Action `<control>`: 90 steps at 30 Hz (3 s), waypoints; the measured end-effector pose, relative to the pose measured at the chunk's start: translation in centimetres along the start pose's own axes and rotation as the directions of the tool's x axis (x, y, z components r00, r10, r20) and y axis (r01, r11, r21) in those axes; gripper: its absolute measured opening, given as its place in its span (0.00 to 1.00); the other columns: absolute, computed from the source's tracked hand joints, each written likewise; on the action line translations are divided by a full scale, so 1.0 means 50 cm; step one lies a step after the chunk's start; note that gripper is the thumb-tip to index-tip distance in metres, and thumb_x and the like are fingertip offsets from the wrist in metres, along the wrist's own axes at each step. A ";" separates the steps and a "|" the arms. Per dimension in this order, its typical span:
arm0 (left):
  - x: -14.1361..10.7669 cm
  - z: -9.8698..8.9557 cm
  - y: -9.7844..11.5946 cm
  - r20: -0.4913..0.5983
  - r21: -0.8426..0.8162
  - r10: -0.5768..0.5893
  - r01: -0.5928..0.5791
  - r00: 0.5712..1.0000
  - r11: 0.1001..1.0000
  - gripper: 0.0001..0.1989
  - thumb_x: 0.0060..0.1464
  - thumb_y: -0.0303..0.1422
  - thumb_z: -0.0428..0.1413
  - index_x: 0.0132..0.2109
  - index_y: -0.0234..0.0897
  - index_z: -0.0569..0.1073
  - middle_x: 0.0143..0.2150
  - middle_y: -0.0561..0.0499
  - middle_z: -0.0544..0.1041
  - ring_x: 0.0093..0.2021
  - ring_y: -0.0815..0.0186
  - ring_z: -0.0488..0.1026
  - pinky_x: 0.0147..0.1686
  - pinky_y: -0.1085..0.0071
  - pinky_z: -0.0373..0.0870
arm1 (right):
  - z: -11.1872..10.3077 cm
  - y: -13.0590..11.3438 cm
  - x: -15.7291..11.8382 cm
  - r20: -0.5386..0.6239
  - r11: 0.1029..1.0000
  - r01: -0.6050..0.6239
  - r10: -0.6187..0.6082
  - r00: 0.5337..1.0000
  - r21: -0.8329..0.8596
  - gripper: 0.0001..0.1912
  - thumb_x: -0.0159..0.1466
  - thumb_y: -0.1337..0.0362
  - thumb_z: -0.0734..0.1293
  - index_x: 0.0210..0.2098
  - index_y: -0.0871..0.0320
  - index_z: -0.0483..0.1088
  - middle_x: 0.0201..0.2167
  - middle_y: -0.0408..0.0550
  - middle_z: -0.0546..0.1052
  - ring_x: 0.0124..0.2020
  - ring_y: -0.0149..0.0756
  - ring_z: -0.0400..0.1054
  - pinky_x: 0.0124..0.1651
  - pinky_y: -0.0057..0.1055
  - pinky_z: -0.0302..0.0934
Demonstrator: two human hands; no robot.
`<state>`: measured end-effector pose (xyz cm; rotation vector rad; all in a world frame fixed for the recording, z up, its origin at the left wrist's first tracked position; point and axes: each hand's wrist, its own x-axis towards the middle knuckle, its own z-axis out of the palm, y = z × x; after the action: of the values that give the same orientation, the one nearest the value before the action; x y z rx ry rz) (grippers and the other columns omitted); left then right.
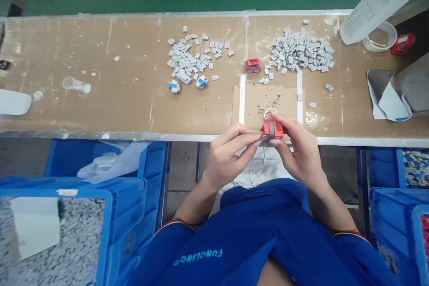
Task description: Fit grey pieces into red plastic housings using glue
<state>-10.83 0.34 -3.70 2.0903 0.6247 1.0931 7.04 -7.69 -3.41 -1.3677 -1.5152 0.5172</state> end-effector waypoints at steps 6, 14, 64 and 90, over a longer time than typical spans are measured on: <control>0.006 0.008 0.007 -0.007 -0.088 -0.086 0.085 0.996 0.993 0.09 0.61 0.21 0.64 0.46 0.38 0.83 0.40 0.49 0.82 0.39 0.70 0.80 0.39 0.73 0.77 | -0.003 0.000 0.004 -0.031 0.998 -0.034 0.035 0.999 0.045 0.28 0.73 0.66 0.68 0.71 0.47 0.63 0.58 0.54 0.79 0.56 0.42 0.77 0.55 0.40 0.77; 0.015 0.011 0.011 -0.010 -0.115 -0.152 0.150 0.988 0.982 0.07 0.61 0.22 0.64 0.44 0.37 0.83 0.38 0.50 0.81 0.38 0.70 0.78 0.38 0.74 0.75 | 0.004 0.002 0.014 -0.063 0.998 0.036 -0.039 0.997 -0.043 0.26 0.73 0.66 0.67 0.69 0.49 0.66 0.55 0.53 0.80 0.53 0.40 0.78 0.55 0.38 0.77; -0.001 0.034 0.023 0.084 -0.466 -0.481 0.461 0.873 0.755 0.02 0.59 0.32 0.67 0.39 0.39 0.84 0.32 0.52 0.78 0.33 0.68 0.79 0.34 0.72 0.78 | 0.005 -0.025 0.005 -0.111 0.985 -0.021 0.002 0.994 -0.174 0.20 0.74 0.67 0.66 0.63 0.53 0.72 0.55 0.54 0.82 0.53 0.41 0.79 0.56 0.39 0.77; 0.016 0.023 0.058 0.251 -0.507 -0.533 0.579 0.808 0.638 0.04 0.58 0.34 0.68 0.38 0.39 0.86 0.31 0.51 0.79 0.31 0.69 0.76 0.31 0.72 0.76 | -0.018 -0.041 -0.009 -0.103 0.914 -0.369 0.389 0.916 0.170 0.17 0.74 0.53 0.67 0.54 0.57 0.78 0.51 0.54 0.84 0.43 0.38 0.82 0.40 0.32 0.78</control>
<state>-9.15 -1.41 -1.56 1.2744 0.7345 0.7041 6.73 -8.89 -1.51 -1.5549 -1.0801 0.7468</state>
